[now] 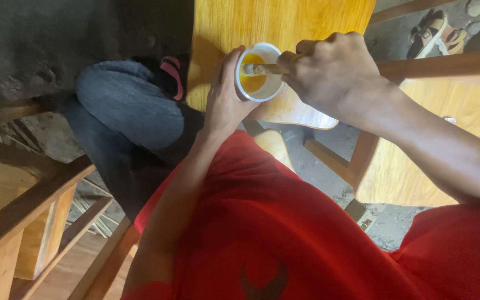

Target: The person applies a yellow varnish to a wooden chair using a paintbrush. They hold a small container of varnish in one hand and brush the chair's backrest and seat with the other. The person is sitting on the floor while working.

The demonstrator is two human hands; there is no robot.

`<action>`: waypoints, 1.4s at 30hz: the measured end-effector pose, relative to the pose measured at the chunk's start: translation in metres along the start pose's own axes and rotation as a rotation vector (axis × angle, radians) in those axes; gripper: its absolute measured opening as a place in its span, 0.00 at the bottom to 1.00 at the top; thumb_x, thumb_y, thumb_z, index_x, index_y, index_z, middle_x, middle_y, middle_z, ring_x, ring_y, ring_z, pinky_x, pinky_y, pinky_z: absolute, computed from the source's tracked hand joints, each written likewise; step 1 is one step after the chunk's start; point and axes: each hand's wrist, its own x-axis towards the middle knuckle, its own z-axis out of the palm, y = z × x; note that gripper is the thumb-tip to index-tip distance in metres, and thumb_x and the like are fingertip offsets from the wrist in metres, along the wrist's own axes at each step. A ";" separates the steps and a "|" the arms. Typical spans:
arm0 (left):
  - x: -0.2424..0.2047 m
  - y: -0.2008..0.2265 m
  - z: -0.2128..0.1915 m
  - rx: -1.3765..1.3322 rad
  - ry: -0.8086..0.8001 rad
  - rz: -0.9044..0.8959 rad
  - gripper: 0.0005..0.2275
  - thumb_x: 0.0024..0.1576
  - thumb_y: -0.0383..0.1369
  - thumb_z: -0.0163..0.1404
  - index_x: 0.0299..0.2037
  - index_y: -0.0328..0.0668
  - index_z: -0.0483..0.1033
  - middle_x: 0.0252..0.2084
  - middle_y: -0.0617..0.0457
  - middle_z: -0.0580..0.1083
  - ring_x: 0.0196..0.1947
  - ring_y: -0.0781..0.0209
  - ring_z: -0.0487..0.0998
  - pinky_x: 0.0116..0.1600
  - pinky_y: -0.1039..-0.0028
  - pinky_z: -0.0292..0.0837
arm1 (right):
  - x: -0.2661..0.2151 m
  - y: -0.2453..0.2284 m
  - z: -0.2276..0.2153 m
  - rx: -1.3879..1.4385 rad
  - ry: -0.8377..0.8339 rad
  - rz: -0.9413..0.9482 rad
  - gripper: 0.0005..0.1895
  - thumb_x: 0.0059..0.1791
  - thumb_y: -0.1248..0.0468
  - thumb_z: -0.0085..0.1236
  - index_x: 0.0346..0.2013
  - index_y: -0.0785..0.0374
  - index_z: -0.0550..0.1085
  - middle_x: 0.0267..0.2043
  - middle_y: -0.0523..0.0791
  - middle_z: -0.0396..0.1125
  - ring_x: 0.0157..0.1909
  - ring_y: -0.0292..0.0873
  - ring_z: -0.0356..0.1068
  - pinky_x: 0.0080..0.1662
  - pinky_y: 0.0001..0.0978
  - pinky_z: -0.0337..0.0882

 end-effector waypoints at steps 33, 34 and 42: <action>-0.002 -0.013 0.016 0.101 0.068 -0.183 0.44 0.42 0.41 0.74 0.68 0.50 0.59 0.61 0.51 0.72 0.61 0.44 0.73 0.58 0.57 0.74 | -0.075 0.048 -0.019 -0.114 0.142 0.088 0.12 0.65 0.40 0.56 0.61 0.25 0.81 0.29 0.22 0.72 0.25 0.22 0.63 0.25 0.18 0.58; -0.001 -0.010 0.014 0.064 0.056 -0.230 0.43 0.42 0.41 0.74 0.67 0.52 0.59 0.63 0.52 0.72 0.60 0.44 0.75 0.58 0.59 0.74 | -0.069 0.043 -0.025 -0.017 0.072 0.072 0.13 0.66 0.43 0.53 0.61 0.28 0.81 0.15 0.22 0.68 0.11 0.25 0.52 0.20 0.18 0.47; -0.005 -0.027 0.019 0.073 0.136 -0.210 0.46 0.42 0.43 0.76 0.68 0.45 0.58 0.64 0.45 0.71 0.64 0.42 0.73 0.64 0.57 0.71 | -0.102 0.056 0.025 0.032 -0.046 0.173 0.16 0.60 0.36 0.52 0.57 0.27 0.81 0.23 0.30 0.71 0.22 0.31 0.68 0.24 0.27 0.68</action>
